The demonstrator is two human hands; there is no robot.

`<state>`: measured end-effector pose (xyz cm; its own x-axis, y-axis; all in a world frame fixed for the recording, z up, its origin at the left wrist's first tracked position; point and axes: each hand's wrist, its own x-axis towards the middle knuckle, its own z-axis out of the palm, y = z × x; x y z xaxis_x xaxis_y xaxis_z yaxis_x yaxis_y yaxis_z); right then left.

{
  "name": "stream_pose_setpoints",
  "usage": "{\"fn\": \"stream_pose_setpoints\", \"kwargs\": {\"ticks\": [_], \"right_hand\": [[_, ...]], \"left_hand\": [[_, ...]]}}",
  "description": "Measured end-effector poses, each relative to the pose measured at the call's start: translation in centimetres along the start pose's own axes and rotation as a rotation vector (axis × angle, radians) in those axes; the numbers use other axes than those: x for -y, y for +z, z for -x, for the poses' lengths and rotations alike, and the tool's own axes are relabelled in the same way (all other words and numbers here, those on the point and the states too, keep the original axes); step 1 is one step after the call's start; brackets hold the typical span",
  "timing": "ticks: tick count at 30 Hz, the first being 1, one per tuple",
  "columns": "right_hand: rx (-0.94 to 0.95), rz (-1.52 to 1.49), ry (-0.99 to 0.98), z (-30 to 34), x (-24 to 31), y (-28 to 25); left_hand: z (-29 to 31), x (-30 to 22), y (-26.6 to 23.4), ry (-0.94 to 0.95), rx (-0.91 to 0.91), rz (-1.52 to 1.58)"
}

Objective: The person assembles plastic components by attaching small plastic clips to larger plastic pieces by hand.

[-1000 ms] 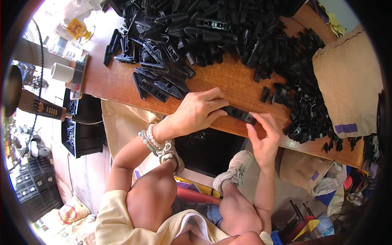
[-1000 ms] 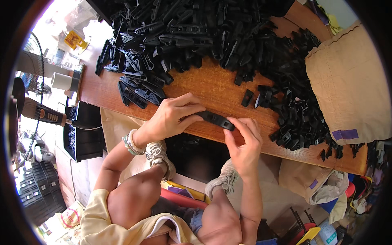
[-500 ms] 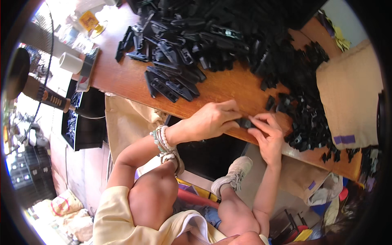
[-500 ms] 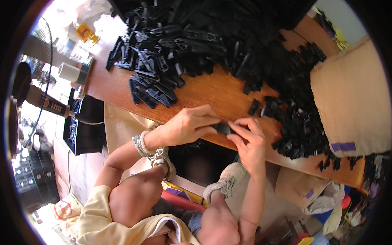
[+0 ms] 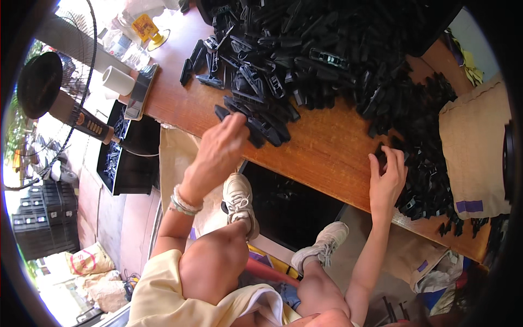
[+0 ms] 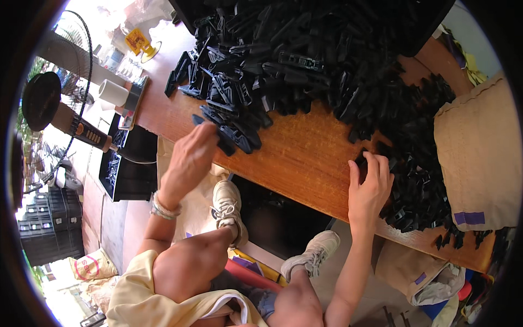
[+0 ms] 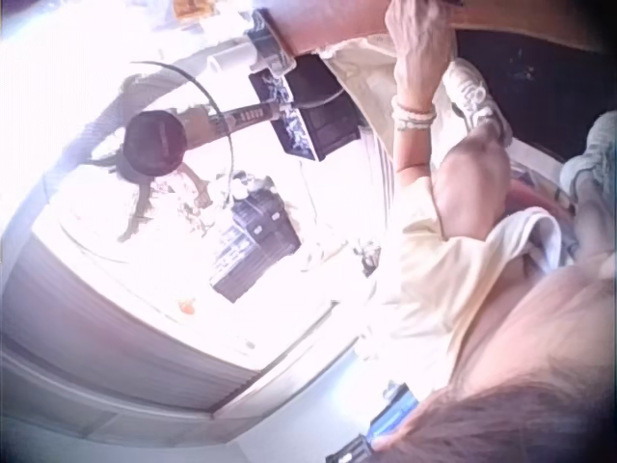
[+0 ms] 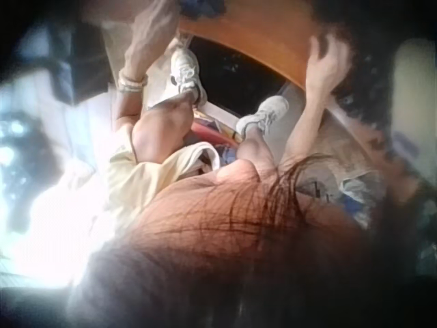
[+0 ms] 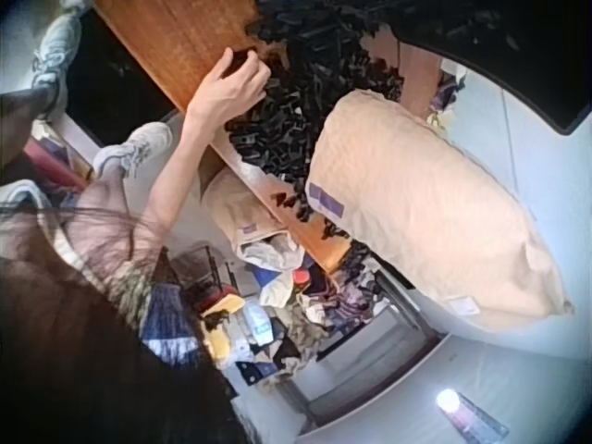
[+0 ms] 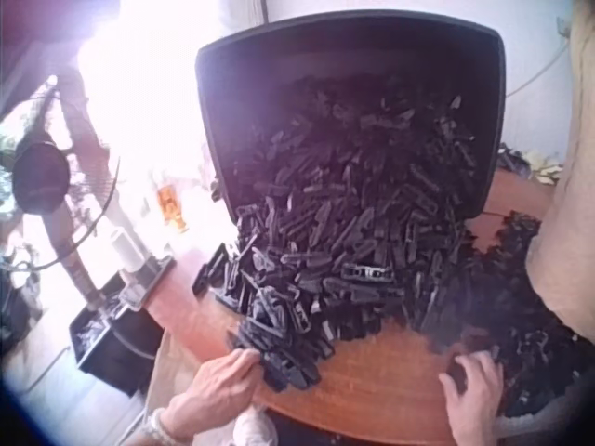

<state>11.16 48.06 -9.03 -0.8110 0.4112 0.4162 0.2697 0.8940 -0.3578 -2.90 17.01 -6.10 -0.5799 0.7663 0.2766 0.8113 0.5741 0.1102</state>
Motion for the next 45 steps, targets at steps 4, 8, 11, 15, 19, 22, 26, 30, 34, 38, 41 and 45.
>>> {"fn": "stream_pose_setpoints", "kwargs": {"ticks": [4, 8, 11, 15, 19, 22, 26, 30, 34, 38, 41, 45], "right_hand": [[-0.025, 0.053, -0.061, 0.6, 1.2, -0.5], [-0.039, -0.113, -0.112, 1.7, 1.9, -0.1], [-0.006, -0.485, 0.042, 2.7, 2.7, -1.0], [0.24, -1.099, 0.36, 3.7, 2.4, -2.4], [0.335, -1.12, 0.417, 4.2, 3.4, -2.1], [0.312, -0.755, 0.096, 3.6, 3.1, -1.8], [0.305, -0.696, 0.155, 2.2, 3.2, -2.1], [0.157, -0.623, -0.129, 1.9, 2.7, -0.6], [0.191, -0.623, -0.077, 1.9, 2.5, -0.9], [0.246, -0.624, -0.096, 1.6, 3.0, -1.1], [0.259, -0.627, -0.031, 2.2, 2.5, -1.4], [0.239, -0.581, -0.053, 2.3, 2.3, -1.7]], "left_hand": [[-1.7, -3.3, 0.6, 0.189, -0.226, 0.192], [-2.8, -6.6, 2.5, 0.13, -0.194, 0.704], [-4.1, -8.7, 3.7, 0.017, -0.189, 1.061], [-4.4, -8.3, 5.4, 0.048, -0.034, 1.085], [-4.5, -8.2, 5.5, 0.19, -0.126, 0.802], [-4.5, -8.2, 5.2, 0.11, -0.151, 0.822], [-4.1, -7.4, 4.8, 0.072, -0.126, 0.782], [-4.1, -7.0, 5.0, 0.083, -0.101, 0.803], [-4.3, -7.1, 5.2, 0.09, -0.117, 0.812], [-4.4, -7.4, 5.6, 0.119, -0.127, 0.842], [-4.3, -7.3, 5.9, 0.135, -0.134, 0.843], [-4.5, -7.4, 5.8, 0.147, -0.142, 0.858]]}}
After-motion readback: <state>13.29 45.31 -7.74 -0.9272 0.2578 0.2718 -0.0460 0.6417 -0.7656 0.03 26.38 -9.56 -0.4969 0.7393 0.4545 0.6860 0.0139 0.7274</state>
